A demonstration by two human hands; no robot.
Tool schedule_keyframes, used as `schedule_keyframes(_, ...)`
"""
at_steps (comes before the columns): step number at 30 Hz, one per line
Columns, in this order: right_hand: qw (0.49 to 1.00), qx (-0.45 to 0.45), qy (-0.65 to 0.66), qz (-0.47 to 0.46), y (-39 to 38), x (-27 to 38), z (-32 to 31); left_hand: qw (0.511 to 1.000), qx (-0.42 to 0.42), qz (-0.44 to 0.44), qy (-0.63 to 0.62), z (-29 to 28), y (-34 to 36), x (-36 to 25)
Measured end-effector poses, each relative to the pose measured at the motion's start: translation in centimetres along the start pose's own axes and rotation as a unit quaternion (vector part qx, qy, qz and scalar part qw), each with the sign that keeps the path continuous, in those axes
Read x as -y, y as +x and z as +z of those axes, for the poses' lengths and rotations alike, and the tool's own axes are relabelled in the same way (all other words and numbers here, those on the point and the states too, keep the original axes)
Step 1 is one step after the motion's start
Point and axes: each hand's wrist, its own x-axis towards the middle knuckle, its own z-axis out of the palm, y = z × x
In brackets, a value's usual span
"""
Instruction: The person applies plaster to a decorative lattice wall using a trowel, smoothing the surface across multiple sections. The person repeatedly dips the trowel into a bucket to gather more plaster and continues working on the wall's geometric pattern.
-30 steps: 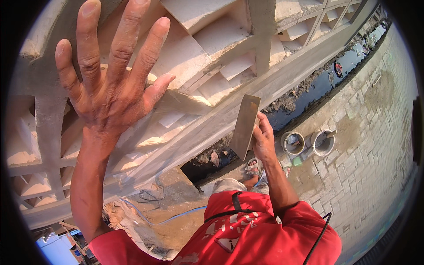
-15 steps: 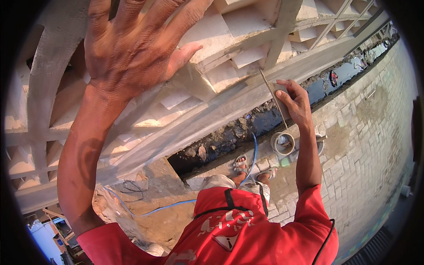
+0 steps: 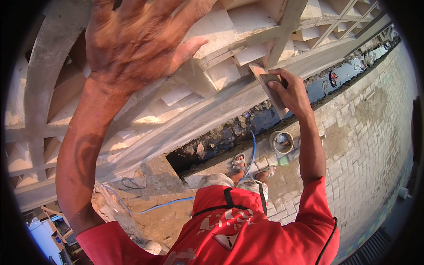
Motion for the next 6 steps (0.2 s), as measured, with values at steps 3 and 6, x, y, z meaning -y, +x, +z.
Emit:
schedule_keyframes(3,0.997,0.006,0.079,0.006,-0.2,-1.2,0.0,1.0,0.005,0.004,-0.006,-0.1,0.0,0.1)
schedule_keyframes(6,0.973,0.029,0.213,0.08,-0.6,-1.7,-0.8,1.0,0.015,0.01,0.007,-0.4,-0.2,0.2)
